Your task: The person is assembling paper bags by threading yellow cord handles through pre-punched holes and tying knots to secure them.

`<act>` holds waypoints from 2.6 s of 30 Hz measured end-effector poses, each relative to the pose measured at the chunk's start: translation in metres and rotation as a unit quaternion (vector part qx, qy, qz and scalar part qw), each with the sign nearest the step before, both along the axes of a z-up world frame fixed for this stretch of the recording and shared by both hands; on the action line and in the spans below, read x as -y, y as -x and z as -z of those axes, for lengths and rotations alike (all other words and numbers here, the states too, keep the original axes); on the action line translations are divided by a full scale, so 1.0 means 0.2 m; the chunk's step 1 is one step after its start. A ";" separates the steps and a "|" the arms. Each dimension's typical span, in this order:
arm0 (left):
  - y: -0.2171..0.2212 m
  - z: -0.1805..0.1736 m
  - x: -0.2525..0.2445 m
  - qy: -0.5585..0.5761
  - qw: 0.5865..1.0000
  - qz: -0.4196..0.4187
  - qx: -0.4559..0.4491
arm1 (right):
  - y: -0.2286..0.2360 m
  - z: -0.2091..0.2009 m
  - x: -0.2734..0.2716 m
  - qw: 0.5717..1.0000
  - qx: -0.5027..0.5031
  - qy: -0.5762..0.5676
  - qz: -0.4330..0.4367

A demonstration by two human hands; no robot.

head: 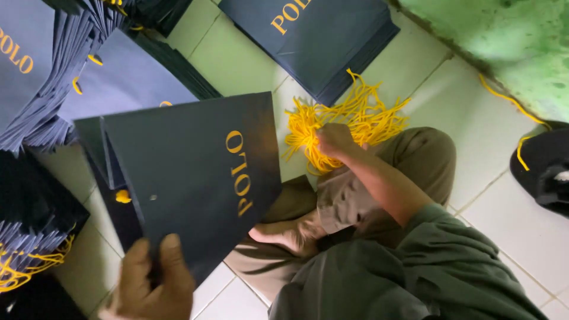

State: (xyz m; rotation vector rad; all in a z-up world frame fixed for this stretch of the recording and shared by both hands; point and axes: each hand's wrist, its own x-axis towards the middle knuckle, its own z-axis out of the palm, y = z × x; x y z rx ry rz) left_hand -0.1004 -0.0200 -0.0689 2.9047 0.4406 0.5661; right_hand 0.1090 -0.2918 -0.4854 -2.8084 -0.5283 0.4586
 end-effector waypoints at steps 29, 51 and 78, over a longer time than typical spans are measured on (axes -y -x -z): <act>0.15 0.10 0.30 0.344 0.931 0.120 0.003 | 0.72 -1.84 -0.25 0.832 0.057 -0.505 -0.221; 0.29 0.17 0.31 0.263 0.953 0.120 0.087 | 0.74 -1.87 -0.33 0.790 -0.021 -0.605 -0.094; 0.33 0.11 0.26 0.567 0.814 0.108 0.062 | 0.74 -1.93 -0.35 0.797 0.026 -0.575 -0.183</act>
